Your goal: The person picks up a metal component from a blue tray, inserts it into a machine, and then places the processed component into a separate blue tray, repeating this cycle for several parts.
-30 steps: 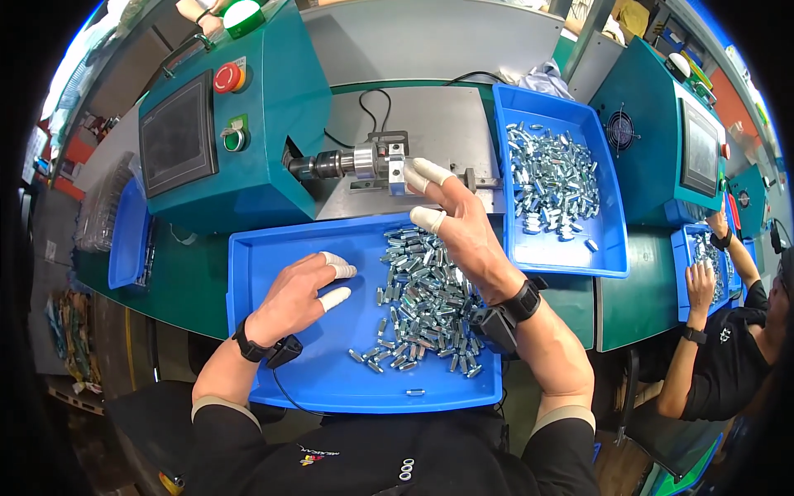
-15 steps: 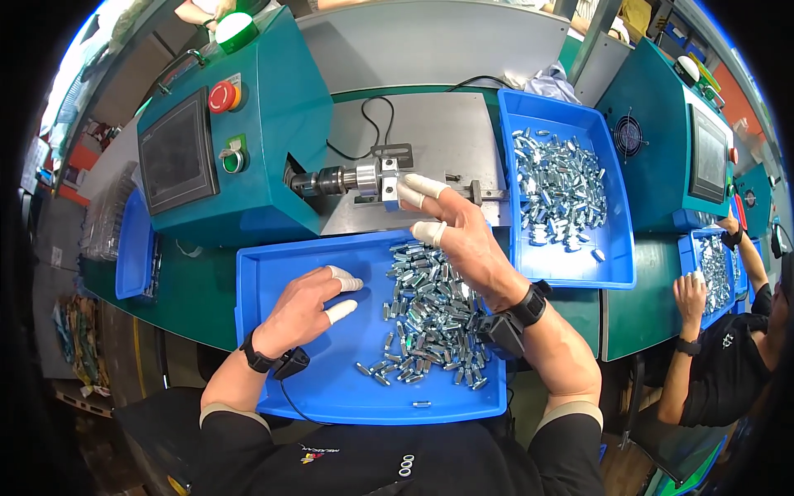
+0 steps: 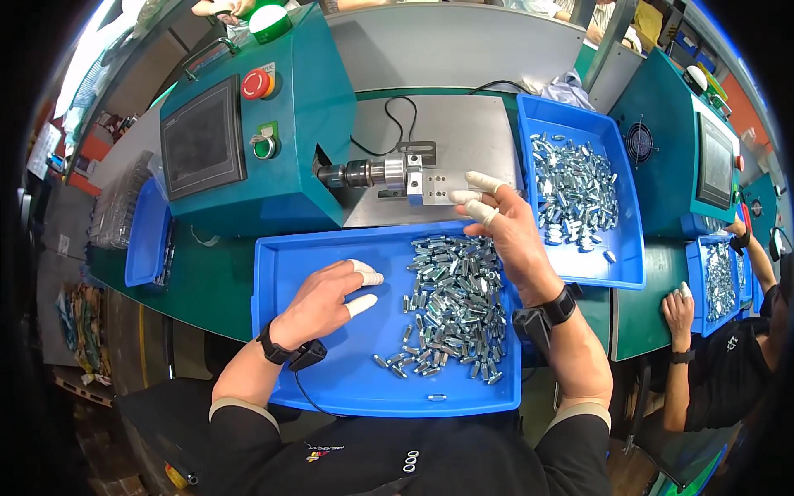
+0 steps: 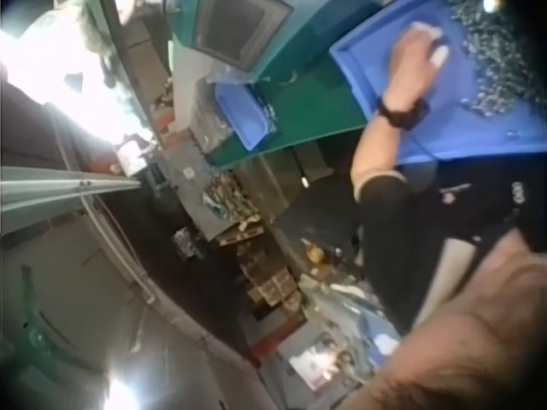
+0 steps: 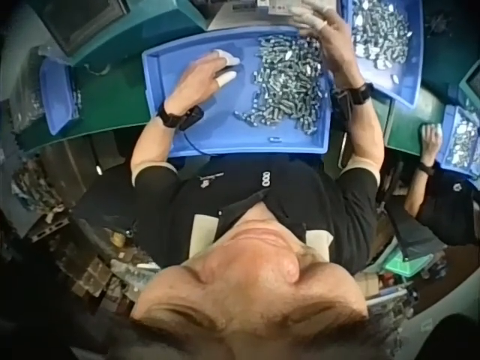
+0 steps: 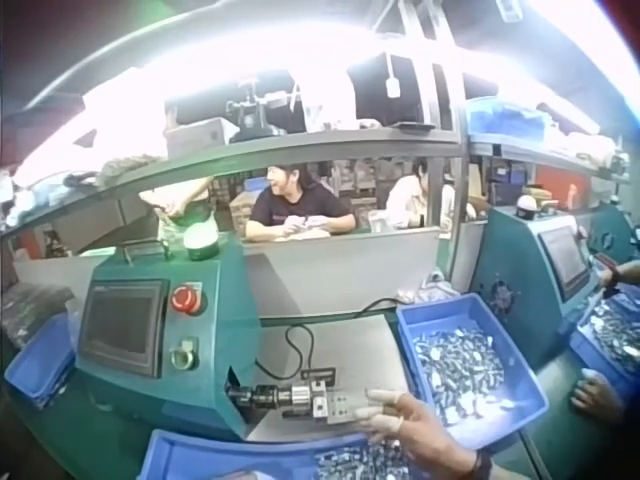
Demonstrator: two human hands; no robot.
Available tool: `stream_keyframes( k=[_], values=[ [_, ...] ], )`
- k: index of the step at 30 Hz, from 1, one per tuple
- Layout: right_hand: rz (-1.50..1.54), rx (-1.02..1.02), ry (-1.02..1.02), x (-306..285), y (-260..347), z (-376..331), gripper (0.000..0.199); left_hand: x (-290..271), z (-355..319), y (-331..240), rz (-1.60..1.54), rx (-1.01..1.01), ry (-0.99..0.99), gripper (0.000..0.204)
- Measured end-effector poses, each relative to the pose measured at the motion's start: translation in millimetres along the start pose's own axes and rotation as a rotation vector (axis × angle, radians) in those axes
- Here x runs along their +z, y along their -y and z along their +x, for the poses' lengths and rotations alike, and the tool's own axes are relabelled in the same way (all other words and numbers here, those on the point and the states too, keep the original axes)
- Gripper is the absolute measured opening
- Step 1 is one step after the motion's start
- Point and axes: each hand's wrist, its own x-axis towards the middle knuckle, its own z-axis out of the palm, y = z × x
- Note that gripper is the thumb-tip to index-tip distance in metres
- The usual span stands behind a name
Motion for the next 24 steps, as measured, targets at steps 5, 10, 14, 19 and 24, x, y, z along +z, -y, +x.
stream_keyframes(
  k=[5, 10, 14, 19, 24],
  values=[
    [-0.082, -0.068, 0.006, 8, 4, 16, 0.059, 2, -2, 4, -0.001, 0.042, -0.048, 0.030],
    [-0.194, -0.143, -0.034, 18, -1, 44, 0.061, 3, -3, 3, 0.018, 0.011, -0.045, 0.028],
    [-0.501, -0.157, -0.165, 15, 11, 50, 0.066, 8, -7, 3, -0.044, 0.032, -0.073, 0.027],
    [-0.525, -0.194, -0.155, 20, 22, 56, 0.064, 6, -7, 4, -0.013, 0.012, -0.028, 0.027],
    [-1.317, -0.473, -0.224, 40, 33, 65, 0.060, 7, -6, 5, -0.007, 0.014, -0.028, 0.027]
  ],
)
